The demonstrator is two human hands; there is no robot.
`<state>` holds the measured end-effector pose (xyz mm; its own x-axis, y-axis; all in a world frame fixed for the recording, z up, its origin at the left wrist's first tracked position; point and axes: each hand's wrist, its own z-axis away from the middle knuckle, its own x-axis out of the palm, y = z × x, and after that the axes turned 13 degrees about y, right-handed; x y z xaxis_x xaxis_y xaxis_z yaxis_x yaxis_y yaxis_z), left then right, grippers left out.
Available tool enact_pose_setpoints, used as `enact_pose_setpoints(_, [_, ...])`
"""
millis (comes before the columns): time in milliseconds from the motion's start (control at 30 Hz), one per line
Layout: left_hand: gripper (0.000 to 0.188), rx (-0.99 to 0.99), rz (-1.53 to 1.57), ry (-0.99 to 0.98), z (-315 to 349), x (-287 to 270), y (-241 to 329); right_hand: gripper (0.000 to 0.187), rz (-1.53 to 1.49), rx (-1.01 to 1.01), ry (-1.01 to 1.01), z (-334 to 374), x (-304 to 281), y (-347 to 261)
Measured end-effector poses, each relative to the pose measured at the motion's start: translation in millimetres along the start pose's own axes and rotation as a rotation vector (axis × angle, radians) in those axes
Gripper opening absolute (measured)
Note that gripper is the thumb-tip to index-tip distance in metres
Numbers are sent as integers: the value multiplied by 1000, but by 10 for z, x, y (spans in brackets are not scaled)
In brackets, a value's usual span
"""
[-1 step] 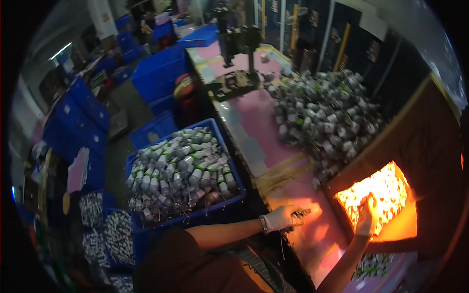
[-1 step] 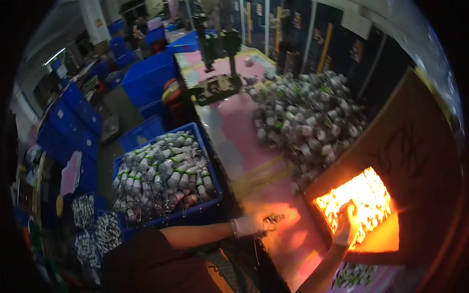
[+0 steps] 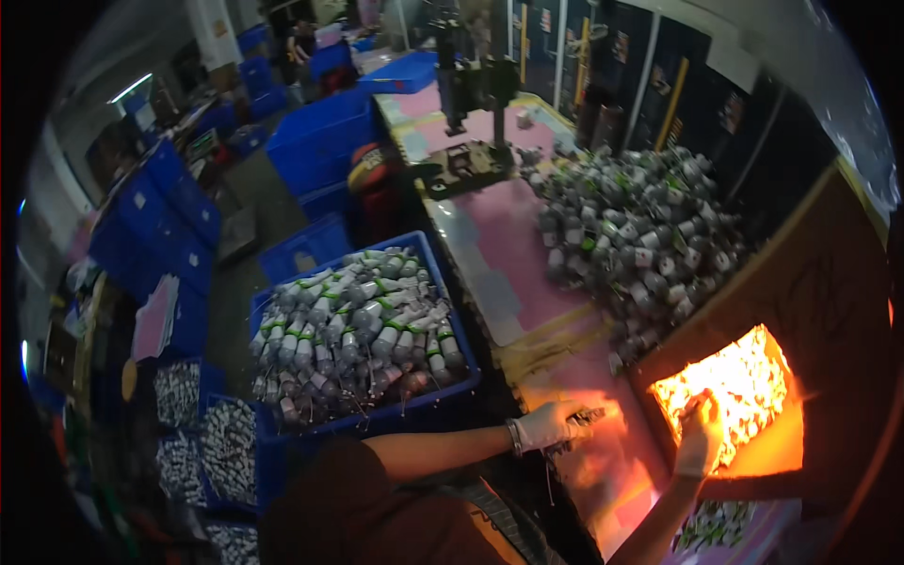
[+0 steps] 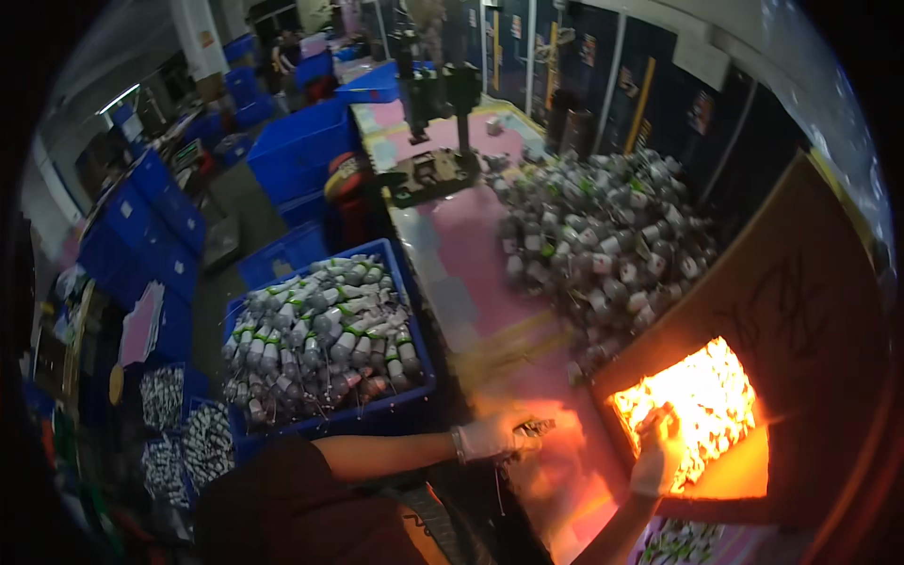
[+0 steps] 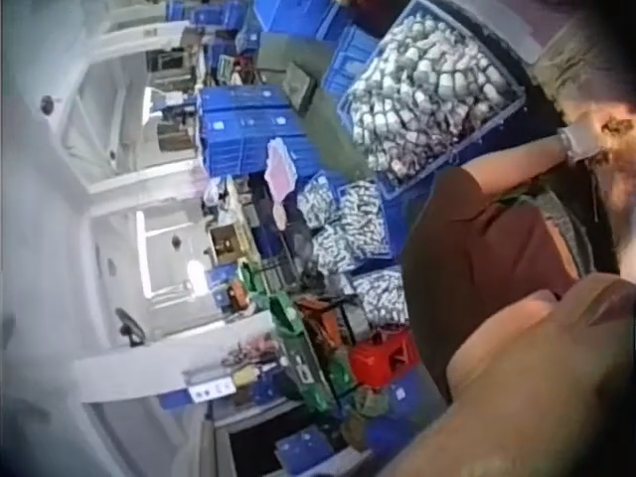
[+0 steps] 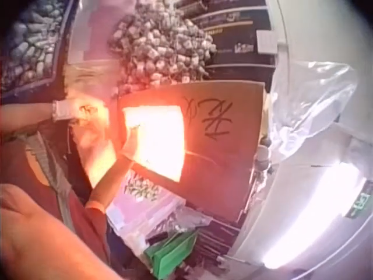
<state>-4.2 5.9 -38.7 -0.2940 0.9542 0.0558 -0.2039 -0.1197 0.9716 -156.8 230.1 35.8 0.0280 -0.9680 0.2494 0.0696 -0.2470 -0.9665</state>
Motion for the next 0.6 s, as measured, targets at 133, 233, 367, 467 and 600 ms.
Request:
enact_pose_setpoints(133, [49,-37,156,21,105,137,477,53,-73,251,-285,782,301,231])
enact_pose_setpoints(233, [55,144,211,-53,-4,210,133,47,57,216,-311,1086,451,489])
enact_pose_setpoints(367, [45,-26,454,-102,5,172,85,31,643,-193,-131,1089,407,670])
enact_pose_setpoints(467, [46,-249,274,-62,126,-46,391,20,252,34,-52,1024,538,519])
enact_pose_setpoints(600, [37,-377,121,-53,213,-31,575,16,-115,248,-53,955,444,531])
